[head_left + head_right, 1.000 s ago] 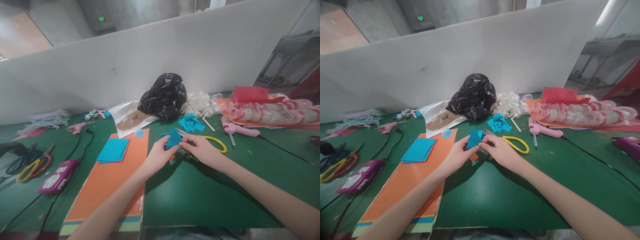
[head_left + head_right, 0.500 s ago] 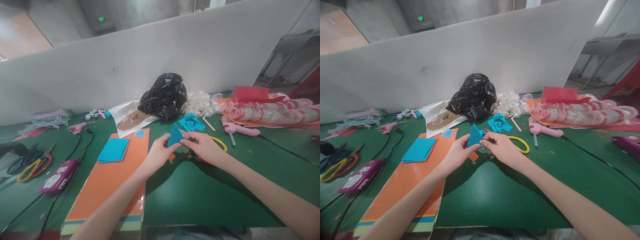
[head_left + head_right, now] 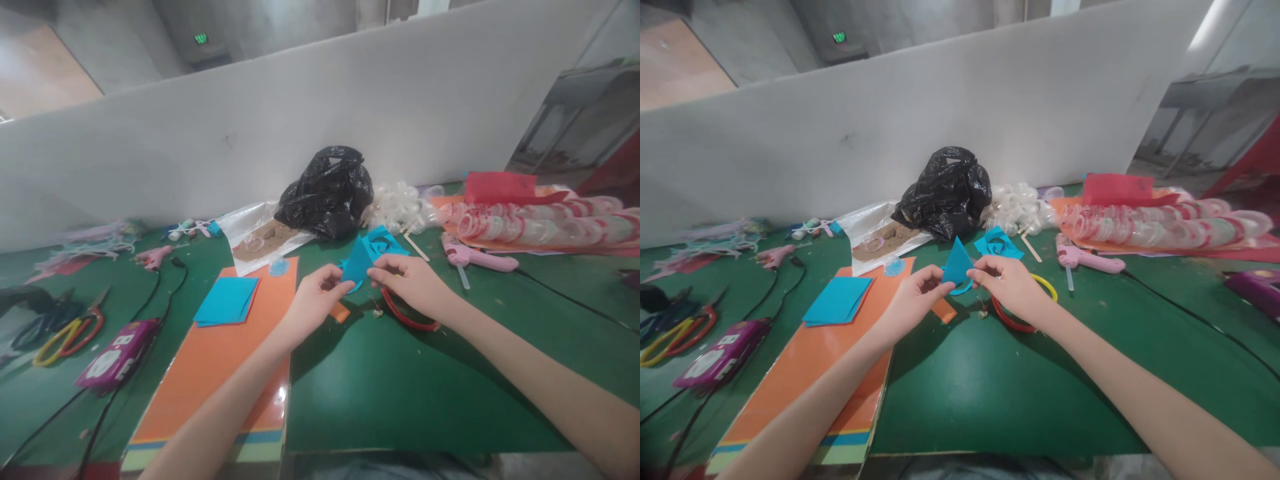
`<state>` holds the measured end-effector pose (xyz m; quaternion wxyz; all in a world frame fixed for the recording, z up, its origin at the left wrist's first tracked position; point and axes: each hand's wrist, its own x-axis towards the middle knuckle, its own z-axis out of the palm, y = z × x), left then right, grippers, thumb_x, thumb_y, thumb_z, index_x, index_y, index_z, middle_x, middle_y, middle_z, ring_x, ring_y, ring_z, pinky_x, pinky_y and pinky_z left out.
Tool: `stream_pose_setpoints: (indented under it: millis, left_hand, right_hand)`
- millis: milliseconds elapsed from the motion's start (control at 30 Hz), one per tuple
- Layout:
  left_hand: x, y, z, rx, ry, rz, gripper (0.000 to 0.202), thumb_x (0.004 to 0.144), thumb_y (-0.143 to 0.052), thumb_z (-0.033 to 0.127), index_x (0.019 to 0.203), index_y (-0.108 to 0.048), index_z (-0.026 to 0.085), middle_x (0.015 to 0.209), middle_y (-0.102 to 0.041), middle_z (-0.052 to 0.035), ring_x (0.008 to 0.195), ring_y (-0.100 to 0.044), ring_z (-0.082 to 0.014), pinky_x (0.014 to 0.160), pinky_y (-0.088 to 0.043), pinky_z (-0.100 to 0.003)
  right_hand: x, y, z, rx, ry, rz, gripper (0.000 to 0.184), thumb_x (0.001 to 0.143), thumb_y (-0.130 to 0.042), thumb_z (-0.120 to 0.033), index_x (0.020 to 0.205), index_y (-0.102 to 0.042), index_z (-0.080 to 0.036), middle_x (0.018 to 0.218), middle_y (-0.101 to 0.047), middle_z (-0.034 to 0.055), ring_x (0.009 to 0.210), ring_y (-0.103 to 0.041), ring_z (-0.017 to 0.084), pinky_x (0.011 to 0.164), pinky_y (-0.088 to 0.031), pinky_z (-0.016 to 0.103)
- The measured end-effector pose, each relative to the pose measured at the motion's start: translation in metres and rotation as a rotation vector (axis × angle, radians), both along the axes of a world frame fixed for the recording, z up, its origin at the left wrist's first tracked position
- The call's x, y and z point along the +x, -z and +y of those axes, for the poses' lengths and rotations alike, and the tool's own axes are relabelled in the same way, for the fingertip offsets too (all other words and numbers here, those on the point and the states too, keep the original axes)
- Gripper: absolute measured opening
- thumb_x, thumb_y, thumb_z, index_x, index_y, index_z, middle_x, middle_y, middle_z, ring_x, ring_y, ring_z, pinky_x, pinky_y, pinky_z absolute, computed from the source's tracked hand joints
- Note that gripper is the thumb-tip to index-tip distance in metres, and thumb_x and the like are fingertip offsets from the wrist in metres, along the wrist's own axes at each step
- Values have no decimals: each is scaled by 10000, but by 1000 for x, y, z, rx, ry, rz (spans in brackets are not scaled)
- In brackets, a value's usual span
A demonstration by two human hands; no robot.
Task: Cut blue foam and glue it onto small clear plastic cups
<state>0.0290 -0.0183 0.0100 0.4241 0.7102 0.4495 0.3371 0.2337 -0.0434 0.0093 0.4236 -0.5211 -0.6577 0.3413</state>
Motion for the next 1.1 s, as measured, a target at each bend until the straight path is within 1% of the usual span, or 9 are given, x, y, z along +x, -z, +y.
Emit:
stream_pose_setpoints:
  millis: [300, 433, 533, 667, 733, 867, 967, 1033, 1100]
  left_hand:
    - [-4, -1, 2, -14, 36, 28, 216, 857, -664, 422, 875, -648, 207, 836, -656, 18, 801, -576, -149, 757, -428, -283]
    - [-7, -1, 3, 23, -1, 111, 229, 867, -656, 425, 825, -638, 201, 779, -626, 21, 742, -538, -139, 708, -410, -275]
    - [-12, 4, 8, 43, -33, 154, 216, 885, -633, 411, 837, -653, 201, 727, -587, 25, 698, -512, -135, 670, -396, -271]
    - [-16, 10, 15, 74, -64, 92, 232, 905, -610, 426, 884, -662, 201, 755, -605, 12, 725, -548, -143, 692, -428, -277]
    - [-16, 11, 16, 91, -62, 27, 265, 933, -575, 450, 955, -667, 203, 896, -668, -17, 828, -601, -157, 778, -466, -291]
    - [-13, 7, 10, 36, 31, -54, 353, 943, -561, 503, 1122, -652, 214, 1092, -687, -53, 1002, -627, -190, 904, -481, -327]
    - [-10, 4, 4, 17, 81, -35, 295, 925, -592, 487, 977, -647, 201, 948, -664, -24, 894, -602, -167, 826, -474, -303]
    - [-8, 3, 2, 16, 72, -15, 288, 927, -591, 469, 836, -604, 197, 807, -605, 7, 789, -560, -142, 752, -454, -284]
    - [-7, 2, 0, 2, 58, -24, 281, 924, -592, 454, 809, -585, 198, 771, -584, 16, 754, -546, -135, 732, -454, -281]
  right_hand:
    - [4, 5, 3, -2, 28, 26, 332, 853, -621, -536, 747, -677, -226, 710, -691, 3, 687, -582, 178, 701, -434, 315]
    - [8, 6, 5, 9, 54, 7, 341, 866, -611, -531, 722, -662, -226, 695, -683, 1, 649, -558, 167, 677, -426, 311]
    - [18, 6, 10, 23, 141, 41, 367, 856, -613, -566, 707, -631, -231, 681, -670, 5, 637, -566, 171, 656, -433, 309]
    - [29, 4, 15, 19, 200, 74, 419, 825, -636, -635, 699, -607, -237, 710, -686, 23, 654, -578, 181, 642, -446, 306]
    - [27, 3, 12, -3, 120, 39, 417, 830, -631, -625, 687, -602, -235, 690, -671, 16, 658, -580, 182, 653, -452, 308]
    - [10, 5, 1, -139, -175, -6, 316, 886, -600, -522, 747, -610, -238, 680, -662, -15, 667, -616, 177, 702, -484, 313]
    - [2, 6, -6, -214, -292, -42, 281, 927, -572, -490, 785, -603, -249, 713, -685, -18, 692, -637, 178, 711, -494, 311]
    - [0, 7, -8, -214, -304, -63, 283, 935, -560, -486, 777, -588, -252, 715, -689, -14, 690, -638, 181, 705, -495, 314]
    - [1, 8, -7, -201, -293, -66, 280, 932, -559, -477, 767, -578, -251, 706, -688, -9, 685, -638, 184, 709, -501, 320]
